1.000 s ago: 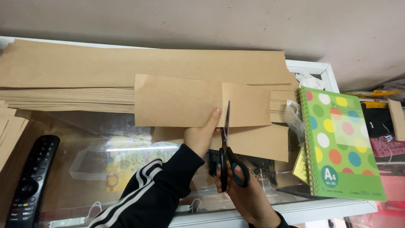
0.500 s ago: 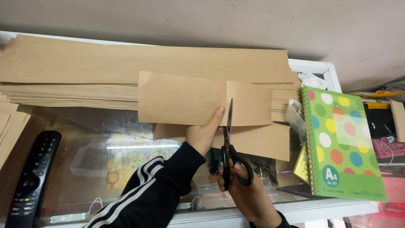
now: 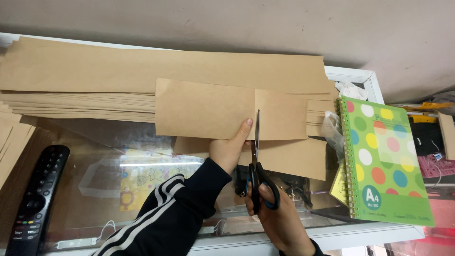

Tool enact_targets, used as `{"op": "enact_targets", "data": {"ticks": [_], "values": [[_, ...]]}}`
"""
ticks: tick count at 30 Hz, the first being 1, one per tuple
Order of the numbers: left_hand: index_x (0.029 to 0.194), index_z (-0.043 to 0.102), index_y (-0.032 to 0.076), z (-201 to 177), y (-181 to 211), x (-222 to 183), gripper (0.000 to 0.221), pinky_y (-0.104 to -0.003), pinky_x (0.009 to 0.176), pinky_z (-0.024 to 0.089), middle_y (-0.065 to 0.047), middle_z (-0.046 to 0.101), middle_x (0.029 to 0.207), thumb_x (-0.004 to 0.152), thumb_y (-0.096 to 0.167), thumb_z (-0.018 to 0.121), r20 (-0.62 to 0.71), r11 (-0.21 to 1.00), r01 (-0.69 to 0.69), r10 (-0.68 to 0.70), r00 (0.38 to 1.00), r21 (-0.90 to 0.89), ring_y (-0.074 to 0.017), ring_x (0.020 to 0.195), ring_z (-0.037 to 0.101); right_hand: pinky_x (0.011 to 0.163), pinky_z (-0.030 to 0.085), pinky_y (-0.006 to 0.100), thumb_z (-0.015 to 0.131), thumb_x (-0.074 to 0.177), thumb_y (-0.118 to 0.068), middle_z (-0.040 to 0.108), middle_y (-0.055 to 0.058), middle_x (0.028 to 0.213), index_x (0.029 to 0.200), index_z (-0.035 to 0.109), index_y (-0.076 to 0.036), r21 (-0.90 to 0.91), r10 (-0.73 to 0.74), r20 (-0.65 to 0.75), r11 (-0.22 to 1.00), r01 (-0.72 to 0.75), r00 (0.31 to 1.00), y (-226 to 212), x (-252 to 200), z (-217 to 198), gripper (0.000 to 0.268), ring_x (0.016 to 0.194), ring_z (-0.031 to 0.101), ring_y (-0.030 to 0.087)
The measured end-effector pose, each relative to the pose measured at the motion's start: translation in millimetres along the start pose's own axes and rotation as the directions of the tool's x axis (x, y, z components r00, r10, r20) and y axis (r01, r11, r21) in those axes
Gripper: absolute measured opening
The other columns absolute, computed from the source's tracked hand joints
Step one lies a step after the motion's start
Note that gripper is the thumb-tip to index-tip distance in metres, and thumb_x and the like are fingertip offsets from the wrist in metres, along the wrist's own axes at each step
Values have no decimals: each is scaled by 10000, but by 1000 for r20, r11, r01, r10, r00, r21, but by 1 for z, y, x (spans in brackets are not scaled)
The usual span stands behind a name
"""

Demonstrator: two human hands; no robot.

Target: Cutting and folding brown paper strips into packaging sleeves

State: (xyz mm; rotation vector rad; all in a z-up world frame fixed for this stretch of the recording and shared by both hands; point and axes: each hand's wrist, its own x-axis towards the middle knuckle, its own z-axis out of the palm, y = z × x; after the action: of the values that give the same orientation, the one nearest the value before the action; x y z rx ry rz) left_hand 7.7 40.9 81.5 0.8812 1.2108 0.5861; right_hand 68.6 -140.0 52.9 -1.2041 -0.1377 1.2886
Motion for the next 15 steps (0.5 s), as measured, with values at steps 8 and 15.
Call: {"op": "enact_targets", "data": {"ticks": [8, 15], "values": [[1046, 860, 155, 2, -8, 6, 400, -236, 985, 617, 13, 852, 1135, 802, 463, 786, -4, 995, -95, 95, 995, -31, -103, 1072, 787, 619, 378, 367, 689, 974, -211, 604, 172, 940, 1044, 650, 90, 44, -41, -16, 998, 41, 999, 5, -2, -1, 311, 699, 528, 259], [1050, 865, 148, -1, 1, 1, 470, -233, 1100, 539, 3, 842, 1204, 769, 515, 779, -10, 1000, -7, 7, 1000, 14, -105, 1223, 750, 586, 374, 341, 685, 980, -202, 569, 131, 854, 1095, 679, 133, 25, -44, -19, 999, 44, 999, 4, -3, -3, 355, 677, 517, 232]]}}
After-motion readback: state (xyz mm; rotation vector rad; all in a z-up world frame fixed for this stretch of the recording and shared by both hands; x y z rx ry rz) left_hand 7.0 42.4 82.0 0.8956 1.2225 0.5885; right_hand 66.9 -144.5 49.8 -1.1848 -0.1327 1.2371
